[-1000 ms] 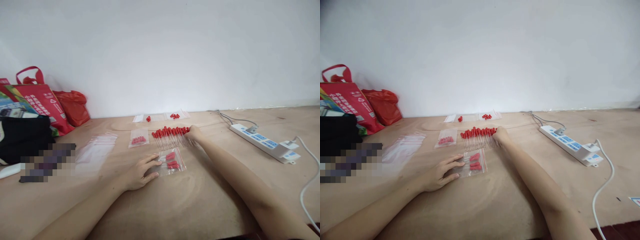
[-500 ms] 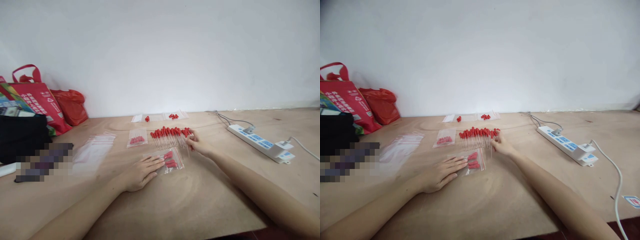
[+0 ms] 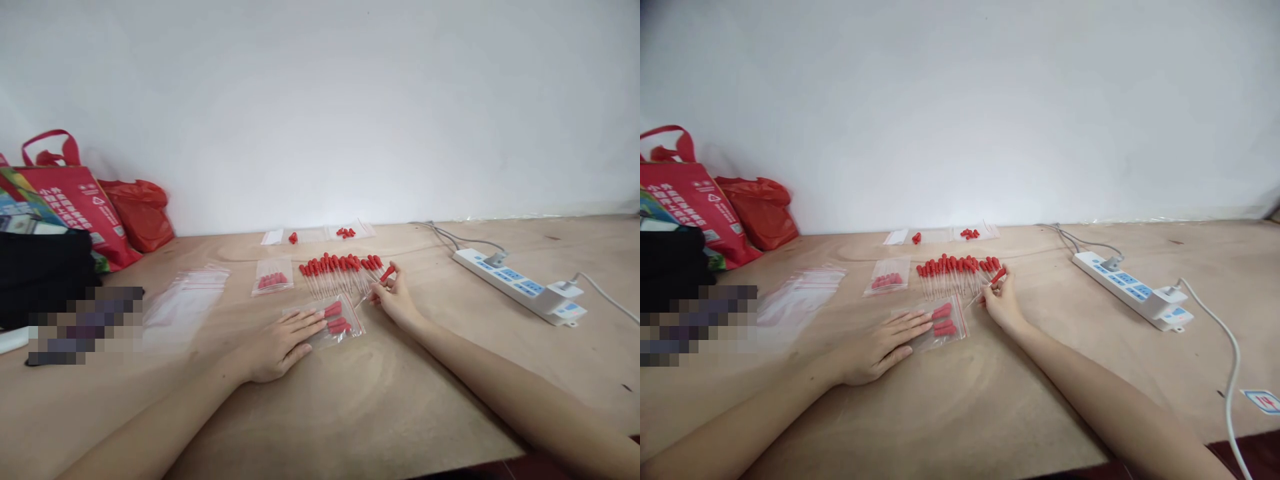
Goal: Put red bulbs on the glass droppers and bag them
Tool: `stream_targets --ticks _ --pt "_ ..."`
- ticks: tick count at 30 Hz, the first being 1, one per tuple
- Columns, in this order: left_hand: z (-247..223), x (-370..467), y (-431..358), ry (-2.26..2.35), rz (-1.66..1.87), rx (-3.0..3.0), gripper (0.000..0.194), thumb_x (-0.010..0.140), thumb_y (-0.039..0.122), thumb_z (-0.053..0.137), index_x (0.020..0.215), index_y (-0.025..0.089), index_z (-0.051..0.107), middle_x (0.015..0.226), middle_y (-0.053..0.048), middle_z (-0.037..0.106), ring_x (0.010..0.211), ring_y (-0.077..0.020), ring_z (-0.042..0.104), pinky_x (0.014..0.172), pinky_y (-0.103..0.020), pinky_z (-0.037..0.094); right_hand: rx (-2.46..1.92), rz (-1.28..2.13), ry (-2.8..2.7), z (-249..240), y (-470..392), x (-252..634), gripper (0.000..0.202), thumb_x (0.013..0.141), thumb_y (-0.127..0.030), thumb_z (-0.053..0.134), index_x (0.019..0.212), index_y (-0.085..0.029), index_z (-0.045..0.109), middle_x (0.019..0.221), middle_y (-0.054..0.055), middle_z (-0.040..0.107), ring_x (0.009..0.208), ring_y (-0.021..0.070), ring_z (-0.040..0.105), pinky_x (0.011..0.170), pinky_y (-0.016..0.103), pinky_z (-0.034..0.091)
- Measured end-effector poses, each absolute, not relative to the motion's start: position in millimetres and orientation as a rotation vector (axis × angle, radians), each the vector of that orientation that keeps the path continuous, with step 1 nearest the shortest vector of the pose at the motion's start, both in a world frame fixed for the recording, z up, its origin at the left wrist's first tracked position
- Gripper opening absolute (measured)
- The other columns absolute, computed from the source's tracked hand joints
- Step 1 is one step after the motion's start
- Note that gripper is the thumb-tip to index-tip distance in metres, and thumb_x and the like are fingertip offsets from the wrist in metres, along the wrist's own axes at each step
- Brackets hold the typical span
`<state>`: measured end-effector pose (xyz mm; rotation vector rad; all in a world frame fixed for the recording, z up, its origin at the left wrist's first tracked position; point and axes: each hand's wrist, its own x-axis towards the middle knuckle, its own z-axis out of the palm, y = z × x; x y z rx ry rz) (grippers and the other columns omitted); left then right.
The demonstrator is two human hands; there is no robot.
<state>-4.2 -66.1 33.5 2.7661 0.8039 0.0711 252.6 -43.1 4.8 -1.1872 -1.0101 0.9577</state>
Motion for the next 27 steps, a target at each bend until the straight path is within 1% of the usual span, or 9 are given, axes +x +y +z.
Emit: stream_targets --ticks 5,9,15,20,24,27 --pt "34.3 -3.3 -65.9 0.799 0.072 2.767 0.043 0.092 0.030 0.028 0.134 0.032 0.020 0.141 0.005 0.021 0.130 -0.0176 0.017 0.106 -0.039 0.013 -1.099 1.092 -0.963 6.7 -49.1 242.7 0.047 0.068 -0.026 0.054 0.105 -0.023 0.025 0.057 -0.010 0.048 0.046 0.0102 0.054 0.046 0.024 0.048" --pt "34.0 -3.5 -65.6 0.789 0.065 2.772 0.043 0.092 0.030 0.027 0.134 0.033 0.019 0.141 0.005 0.020 0.130 -0.0176 0.017 0.106 -0.039 0.013 -1.073 1.192 -0.906 7.2 -55.0 234.6 0.033 0.070 -0.028 0.053 0.090 -0.023 0.027 0.054 -0.010 0.049 0.046 0.0102 0.056 0.049 0.025 0.049" --pt "30.9 -5.2 -65.3 0.814 0.084 2.755 0.044 0.092 0.031 0.028 0.134 0.032 0.018 0.141 0.004 0.020 0.129 -0.0179 0.018 0.106 -0.039 0.015 -1.047 1.241 -0.794 4.7 -58.3 232.1 0.031 0.071 -0.025 0.055 0.085 -0.024 0.028 0.055 -0.010 0.052 0.046 0.0106 0.058 0.051 0.027 0.051" --pt "31.2 -4.4 -64.9 0.799 0.082 2.762 0.044 0.092 0.030 0.028 0.134 0.032 0.018 0.141 0.004 0.019 0.130 -0.0178 0.016 0.106 -0.039 0.013 -1.038 1.280 -0.758 5.7 -60.4 231.6 0.023 0.073 -0.019 0.052 0.083 -0.023 0.031 0.055 -0.008 0.055 0.050 0.0101 0.059 0.054 0.025 0.051" --pt "32.3 -4.0 -65.0 0.797 0.100 2.740 0.044 0.091 0.030 0.029 0.134 0.032 0.020 0.141 0.004 0.020 0.129 -0.0184 0.018 0.106 -0.039 0.015 -1.055 1.385 -0.833 6.7 -61.6 231.8 0.013 0.073 -0.018 0.052 0.080 -0.019 0.042 0.056 -0.005 0.055 0.049 0.0081 0.057 0.051 0.021 0.049" --pt "32.8 -4.1 -65.4 0.802 0.100 2.733 0.044 0.091 0.030 0.029 0.134 0.032 0.020 0.141 0.004 0.021 0.129 -0.0188 0.019 0.106 -0.040 0.016 -1.101 1.403 -0.899 6.5 -61.0 232.7 0.011 0.069 -0.017 0.057 0.076 -0.015 0.049 0.056 -0.004 0.055 0.047 0.0062 0.055 0.049 0.019 0.048"
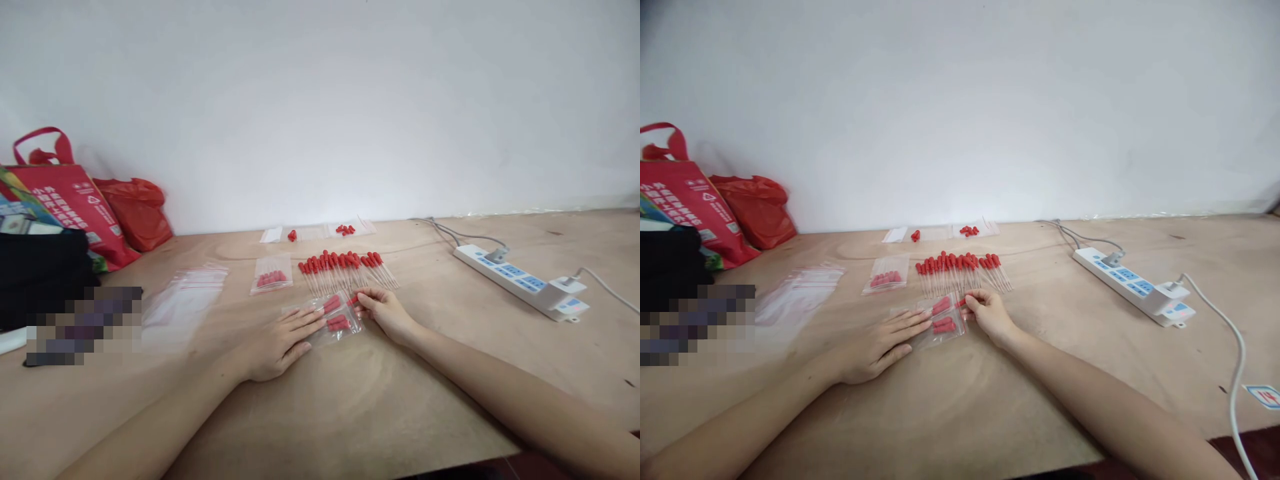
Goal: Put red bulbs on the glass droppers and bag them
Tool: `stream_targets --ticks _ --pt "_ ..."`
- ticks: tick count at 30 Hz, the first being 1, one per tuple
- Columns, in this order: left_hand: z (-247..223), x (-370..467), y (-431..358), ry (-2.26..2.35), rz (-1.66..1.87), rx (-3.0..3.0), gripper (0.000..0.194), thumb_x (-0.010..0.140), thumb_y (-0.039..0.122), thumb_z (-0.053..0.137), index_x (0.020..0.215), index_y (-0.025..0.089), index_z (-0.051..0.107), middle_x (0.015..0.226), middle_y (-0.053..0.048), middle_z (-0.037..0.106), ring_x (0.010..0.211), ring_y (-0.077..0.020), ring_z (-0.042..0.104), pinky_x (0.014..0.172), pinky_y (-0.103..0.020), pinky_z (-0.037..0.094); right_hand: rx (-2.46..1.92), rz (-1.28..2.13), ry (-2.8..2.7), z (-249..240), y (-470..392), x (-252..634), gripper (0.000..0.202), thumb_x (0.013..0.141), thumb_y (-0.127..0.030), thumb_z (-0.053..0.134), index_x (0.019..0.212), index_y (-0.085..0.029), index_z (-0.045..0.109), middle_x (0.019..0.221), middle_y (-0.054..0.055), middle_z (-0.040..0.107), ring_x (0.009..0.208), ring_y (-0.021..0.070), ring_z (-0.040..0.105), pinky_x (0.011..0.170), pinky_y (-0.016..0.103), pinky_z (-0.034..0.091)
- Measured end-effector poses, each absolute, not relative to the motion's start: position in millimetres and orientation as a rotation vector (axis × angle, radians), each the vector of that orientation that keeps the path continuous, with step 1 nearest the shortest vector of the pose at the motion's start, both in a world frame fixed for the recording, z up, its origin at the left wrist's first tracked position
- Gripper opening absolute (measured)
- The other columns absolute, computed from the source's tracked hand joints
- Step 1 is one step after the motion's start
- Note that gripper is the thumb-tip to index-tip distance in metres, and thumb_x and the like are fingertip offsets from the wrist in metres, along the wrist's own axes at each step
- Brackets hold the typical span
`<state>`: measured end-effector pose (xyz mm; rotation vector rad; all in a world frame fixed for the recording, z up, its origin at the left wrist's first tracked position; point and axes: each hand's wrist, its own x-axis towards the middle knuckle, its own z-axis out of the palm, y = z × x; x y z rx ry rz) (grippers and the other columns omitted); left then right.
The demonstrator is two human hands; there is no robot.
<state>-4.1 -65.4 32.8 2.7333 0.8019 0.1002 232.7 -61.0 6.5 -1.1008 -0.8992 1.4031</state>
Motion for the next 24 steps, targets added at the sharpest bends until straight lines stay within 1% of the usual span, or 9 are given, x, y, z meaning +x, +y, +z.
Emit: stream_targets --ticks 4,8,11,14,16,19,22,24 --pt "32.1 -3.8 -65.5 0.802 0.108 2.734 0.044 0.091 0.029 0.030 0.134 0.032 0.020 0.141 0.003 0.022 0.129 -0.0184 0.020 0.106 -0.040 0.016 -1.167 1.371 -1.008 6.3 -60.1 232.8 0.021 0.062 -0.018 0.065 0.075 -0.016 0.049 0.054 -0.005 0.055 0.041 0.0068 0.051 0.040 0.019 0.044" --pt "31.7 -3.4 -65.6 0.780 0.119 2.756 0.044 0.091 0.028 0.030 0.134 0.032 0.021 0.140 0.003 0.023 0.128 -0.0179 0.021 0.106 -0.040 0.016 -1.231 1.383 -1.161 6.1 -60.0 229.7 0.021 0.059 -0.024 0.068 0.064 -0.016 0.050 0.045 -0.006 0.052 0.037 0.0065 0.047 0.038 0.019 0.041" --pt "32.9 -3.3 -66.2 0.782 0.117 2.751 0.043 0.091 0.028 0.030 0.133 0.032 0.022 0.141 0.004 0.022 0.129 -0.0183 0.020 0.106 -0.040 0.016 -1.236 1.399 -1.248 5.8 -60.4 226.9 0.020 0.062 -0.029 0.066 0.061 -0.015 0.053 0.042 -0.006 0.049 0.037 0.0051 0.044 0.037 0.017 0.038" --pt "34.0 -3.4 -66.8 0.802 0.101 2.735 0.043 0.091 0.029 0.030 0.133 0.032 0.023 0.141 0.004 0.022 0.129 -0.0193 0.019 0.106 -0.041 0.017 -1.210 1.397 -1.288 6.8 -60.5 226.6 0.025 0.070 -0.037 0.058 0.061 -0.015 0.054 0.040 -0.007 0.046 0.035 0.0044 0.041 0.035 0.016 0.034" --pt "34.0 -3.6 -66.9 0.810 0.090 2.735 0.043 0.091 0.029 0.030 0.133 0.032 0.023 0.141 0.004 0.021 0.129 -0.0195 0.019 0.105 -0.041 0.017 -1.198 1.411 -1.273 8.8 -59.8 228.8 0.028 0.073 -0.041 0.054 0.063 -0.015 0.054 0.043 -0.005 0.048 0.035 0.0045 0.043 0.033 0.015 0.033" --pt "33.3 -3.7 -66.5 0.815 0.065 2.744 0.043 0.091 0.029 0.029 0.134 0.032 0.022 0.141 0.004 0.020 0.129 -0.0192 0.018 0.106 -0.041 0.016 -1.228 1.412 -1.285 13.5 -58.1 233.9 0.025 0.069 -0.038 0.059 0.067 -0.014 0.055 0.050 -0.004 0.053 0.036 0.0040 0.044 0.031 0.014 0.032" --pt "33.3 -3.7 -65.9 0.811 0.052 2.751 0.043 0.091 0.030 0.029 0.134 0.032 0.022 0.141 0.004 0.019 0.129 -0.0196 0.017 0.106 -0.042 0.016 -1.329 1.388 -1.364 17.9 -57.2 236.5 0.023 0.063 -0.034 0.066 0.068 -0.014 0.056 0.044 -0.006 0.050 0.034 0.0035 0.041 0.028 0.013 0.029" --pt "33.7 -3.6 -65.7 0.808 0.063 2.750 0.043 0.091 0.030 0.029 0.133 0.032 0.022 0.141 0.003 0.020 0.129 -0.0199 0.018 0.105 -0.042 0.016 -1.354 1.405 -1.414 19.7 -57.7 235.7 0.022 0.062 -0.032 0.067 0.068 -0.014 0.056 0.042 -0.007 0.049 0.033 0.0034 0.040 0.027 0.013 0.026"
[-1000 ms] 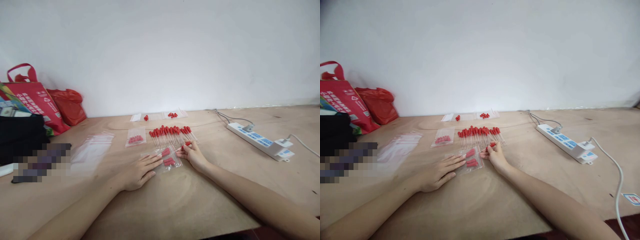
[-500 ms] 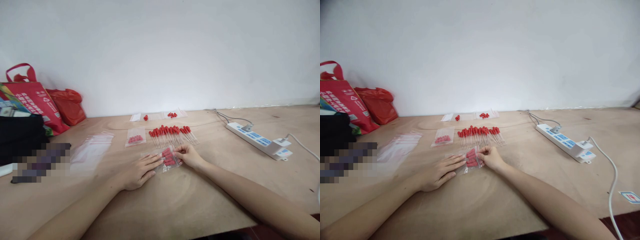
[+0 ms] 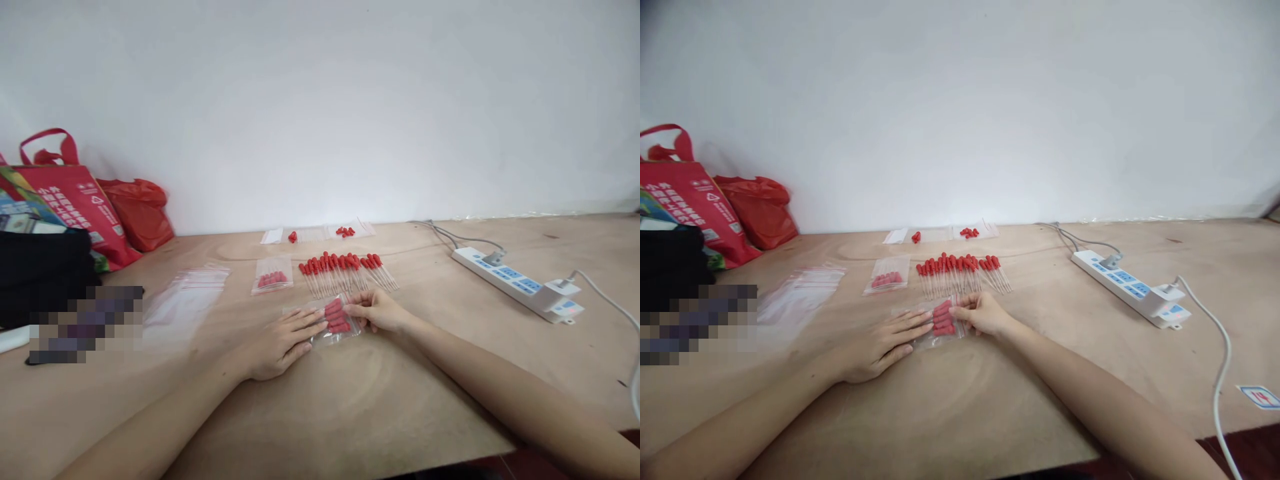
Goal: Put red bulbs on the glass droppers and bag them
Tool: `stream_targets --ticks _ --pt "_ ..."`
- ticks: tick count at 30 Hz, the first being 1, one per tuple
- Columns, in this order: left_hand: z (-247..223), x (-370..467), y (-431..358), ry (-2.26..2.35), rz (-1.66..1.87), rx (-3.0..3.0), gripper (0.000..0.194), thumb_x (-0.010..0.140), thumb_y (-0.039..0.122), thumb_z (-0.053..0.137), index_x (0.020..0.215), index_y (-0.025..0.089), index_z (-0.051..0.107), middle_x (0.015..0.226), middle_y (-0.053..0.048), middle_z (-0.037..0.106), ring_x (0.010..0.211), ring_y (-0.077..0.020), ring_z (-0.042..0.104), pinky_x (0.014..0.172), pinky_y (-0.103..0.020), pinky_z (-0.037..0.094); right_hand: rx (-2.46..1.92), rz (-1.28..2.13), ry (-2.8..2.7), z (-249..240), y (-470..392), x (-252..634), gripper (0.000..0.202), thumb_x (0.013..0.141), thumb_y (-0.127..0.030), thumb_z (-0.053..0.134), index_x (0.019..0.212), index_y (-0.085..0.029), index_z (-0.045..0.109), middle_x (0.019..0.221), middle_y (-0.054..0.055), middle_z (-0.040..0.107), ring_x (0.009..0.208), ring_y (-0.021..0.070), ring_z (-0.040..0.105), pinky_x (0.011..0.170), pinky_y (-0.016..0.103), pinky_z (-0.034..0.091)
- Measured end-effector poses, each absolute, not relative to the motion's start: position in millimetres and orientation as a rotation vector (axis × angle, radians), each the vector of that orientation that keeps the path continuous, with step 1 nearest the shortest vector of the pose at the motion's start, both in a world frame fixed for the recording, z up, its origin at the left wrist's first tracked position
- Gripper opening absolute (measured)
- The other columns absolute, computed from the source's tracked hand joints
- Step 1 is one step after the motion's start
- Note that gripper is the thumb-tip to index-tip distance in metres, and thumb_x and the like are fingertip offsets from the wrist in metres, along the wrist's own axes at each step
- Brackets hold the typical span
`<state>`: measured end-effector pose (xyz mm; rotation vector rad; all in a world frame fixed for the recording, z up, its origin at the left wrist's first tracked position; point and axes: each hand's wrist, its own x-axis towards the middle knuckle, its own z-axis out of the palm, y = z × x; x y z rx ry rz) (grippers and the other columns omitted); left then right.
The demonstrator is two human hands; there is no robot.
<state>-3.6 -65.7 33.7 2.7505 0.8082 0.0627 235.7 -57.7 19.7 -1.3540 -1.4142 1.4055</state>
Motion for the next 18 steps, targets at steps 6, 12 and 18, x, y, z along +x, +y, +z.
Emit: stream_targets --ticks 6,12,18 --pt "34.2 -3.7 -65.2 0.757 0.142 2.731 0.043 0.090 0.028 0.033 0.132 0.033 0.026 0.140 0.003 0.024 0.128 -0.0199 0.021 0.105 -0.042 0.017 -1.373 1.389 -1.434 20.2 -57.9 232.8 0.020 0.061 -0.029 0.067 0.069 -0.015 0.057 0.044 -0.006 0.052 0.033 0.0039 0.041 0.027 0.014 0.026" --pt "33.4 -3.5 -68.5 0.864 0.326 2.623 0.039 0.088 0.031 0.036 0.127 0.028 0.038 0.135 -0.002 0.036 0.123 -0.0208 0.033 0.101 -0.040 0.027 -1.368 1.367 -1.495 15.9 -55.3 234.6 0.022 0.055 -0.027 0.070 0.055 -0.015 0.051 0.036 -0.008 0.046 0.029 0.0026 0.034 0.028 0.015 0.023" --pt "36.7 9.5 -50.3 1.037 0.609 2.414 0.041 0.079 0.036 0.051 0.116 0.020 0.047 0.119 -0.008 0.050 0.108 -0.0221 0.046 0.092 -0.037 0.036 -1.334 1.450 -1.543 17.7 -56.0 235.1 0.018 0.053 -0.023 0.069 0.056 -0.015 0.053 0.040 -0.007 0.049 0.033 0.0036 0.037 0.031 0.016 0.027"
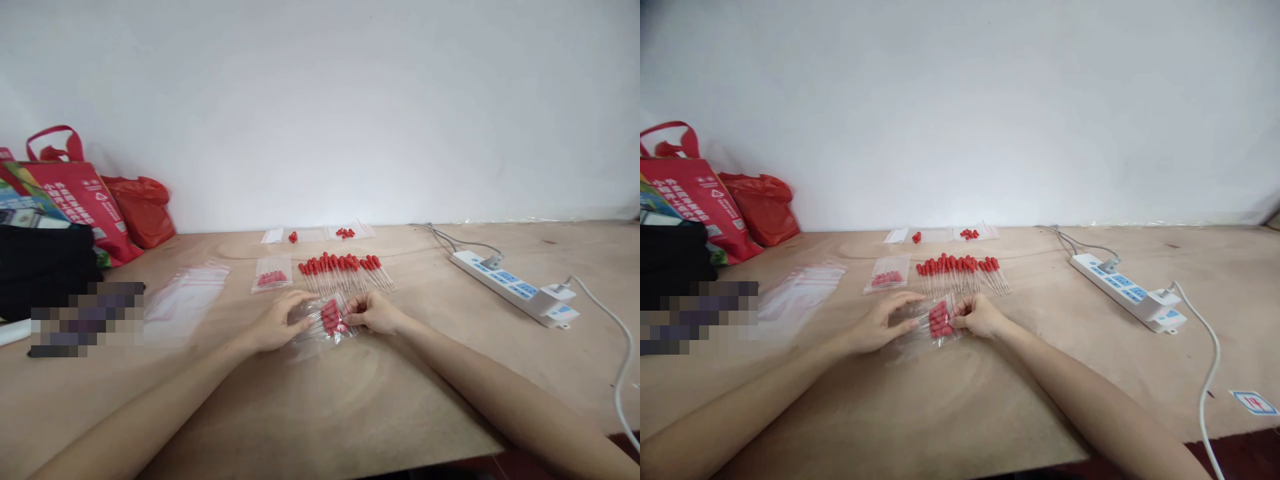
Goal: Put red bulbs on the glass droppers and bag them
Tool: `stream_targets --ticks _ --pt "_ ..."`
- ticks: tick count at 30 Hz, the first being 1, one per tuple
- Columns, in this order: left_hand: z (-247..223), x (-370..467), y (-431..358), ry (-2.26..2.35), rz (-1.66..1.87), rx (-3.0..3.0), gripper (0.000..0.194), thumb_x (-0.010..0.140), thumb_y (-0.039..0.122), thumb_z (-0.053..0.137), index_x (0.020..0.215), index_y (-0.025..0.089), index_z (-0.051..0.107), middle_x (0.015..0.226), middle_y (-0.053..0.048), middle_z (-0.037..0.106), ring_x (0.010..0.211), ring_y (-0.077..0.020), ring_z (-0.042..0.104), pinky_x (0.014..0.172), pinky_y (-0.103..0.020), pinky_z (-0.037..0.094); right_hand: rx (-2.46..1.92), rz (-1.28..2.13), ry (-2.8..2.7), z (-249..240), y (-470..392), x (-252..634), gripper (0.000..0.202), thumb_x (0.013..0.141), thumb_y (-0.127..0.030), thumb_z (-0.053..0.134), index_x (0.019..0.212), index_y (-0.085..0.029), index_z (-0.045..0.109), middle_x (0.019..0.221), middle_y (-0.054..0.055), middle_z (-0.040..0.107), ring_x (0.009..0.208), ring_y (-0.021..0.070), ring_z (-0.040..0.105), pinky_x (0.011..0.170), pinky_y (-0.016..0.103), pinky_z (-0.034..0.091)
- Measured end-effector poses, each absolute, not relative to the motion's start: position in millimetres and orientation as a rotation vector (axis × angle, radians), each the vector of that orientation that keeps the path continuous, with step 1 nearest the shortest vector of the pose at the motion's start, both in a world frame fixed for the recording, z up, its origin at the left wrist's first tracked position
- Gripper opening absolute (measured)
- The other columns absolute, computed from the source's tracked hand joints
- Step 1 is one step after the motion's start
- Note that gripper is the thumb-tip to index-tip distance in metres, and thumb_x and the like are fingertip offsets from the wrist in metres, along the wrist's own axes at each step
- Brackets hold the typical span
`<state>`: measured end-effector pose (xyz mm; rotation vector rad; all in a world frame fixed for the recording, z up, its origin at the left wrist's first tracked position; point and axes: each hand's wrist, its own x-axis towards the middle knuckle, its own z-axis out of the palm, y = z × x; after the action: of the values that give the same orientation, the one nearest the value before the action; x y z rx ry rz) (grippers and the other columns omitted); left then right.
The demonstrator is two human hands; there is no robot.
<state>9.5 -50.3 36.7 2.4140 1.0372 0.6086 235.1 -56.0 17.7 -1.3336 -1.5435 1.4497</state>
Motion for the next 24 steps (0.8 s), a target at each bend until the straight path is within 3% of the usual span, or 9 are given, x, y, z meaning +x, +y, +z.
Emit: stream_targets --ticks 3,6,10,13,18,21,24 --pt "39.8 24.2 -29.6 1.121 0.504 2.172 0.056 0.066 0.035 0.065 0.115 0.017 0.044 0.110 -0.011 0.054 0.100 -0.0224 0.051 0.086 -0.036 0.040 -1.261 1.483 -1.541 17.3 -57.5 233.9 0.019 0.051 -0.023 0.070 0.057 -0.015 0.054 0.042 -0.006 0.050 0.037 0.0042 0.041 0.035 0.016 0.029" --pt "45.8 43.2 -12.1 1.099 0.336 1.924 0.069 0.051 0.032 0.076 0.111 0.016 0.045 0.094 -0.006 0.058 0.085 -0.0179 0.057 0.071 -0.028 0.045 -1.164 1.514 -1.570 14.8 -58.9 232.2 0.021 0.050 -0.025 0.071 0.060 -0.014 0.056 0.046 -0.006 0.052 0.041 0.0047 0.044 0.041 0.017 0.033" --pt "55.6 64.0 -4.2 1.103 0.077 1.821 0.063 0.031 0.028 0.082 0.086 0.013 0.056 0.070 0.002 0.060 0.065 -0.0144 0.056 0.056 -0.022 0.042 -1.101 1.500 -1.602 11.6 -61.1 230.6 0.026 0.048 -0.030 0.073 0.060 -0.014 0.057 0.052 -0.004 0.055 0.047 0.0055 0.046 0.046 0.018 0.035" --pt "59.0 66.8 -6.3 1.009 -0.073 1.817 0.045 0.033 0.029 0.082 0.069 0.013 0.060 0.059 0.002 0.060 0.056 -0.0126 0.053 0.052 -0.022 0.041 -1.074 1.490 -1.626 11.8 -63.4 230.5 0.028 0.050 -0.033 0.073 0.061 -0.014 0.056 0.052 -0.005 0.054 0.047 0.0049 0.044 0.045 0.018 0.034" --pt "64.6 41.4 -11.4 1.055 0.060 1.846 0.036 0.042 0.030 0.079 0.070 0.013 0.063 0.061 0.001 0.062 0.057 -0.0120 0.055 0.053 -0.020 0.042 -1.106 1.472 -1.614 15.0 -65.2 235.0 0.027 0.057 -0.037 0.069 0.065 -0.014 0.055 0.050 -0.006 0.049 0.043 0.0034 0.038 0.038 0.015 0.028" --pt "83.0 8.7 -14.3 1.154 0.147 1.830 0.037 0.049 0.028 0.076 0.080 0.012 0.063 0.068 -0.001 0.064 0.063 -0.0139 0.058 0.057 -0.021 0.045 -1.153 1.471 -1.564 15.2 -64.5 239.6 0.028 0.057 -0.038 0.068 0.066 -0.015 0.055 0.051 -0.006 0.048 0.044 0.0040 0.040 0.036 0.014 0.029" --pt "114.1 -32.2 -17.1 1.222 0.266 1.886 0.061 0.052 0.022 0.074 0.109 0.016 0.055 0.090 -0.004 0.065 0.075 -0.0162 0.060 0.064 -0.023 0.047 -1.158 1.472 -1.562 14.6 -63.8 242.6 0.027 0.058 -0.037 0.067 0.066 -0.015 0.054 0.052 -0.005 0.049 0.044 0.0040 0.041 0.036 0.014 0.029"
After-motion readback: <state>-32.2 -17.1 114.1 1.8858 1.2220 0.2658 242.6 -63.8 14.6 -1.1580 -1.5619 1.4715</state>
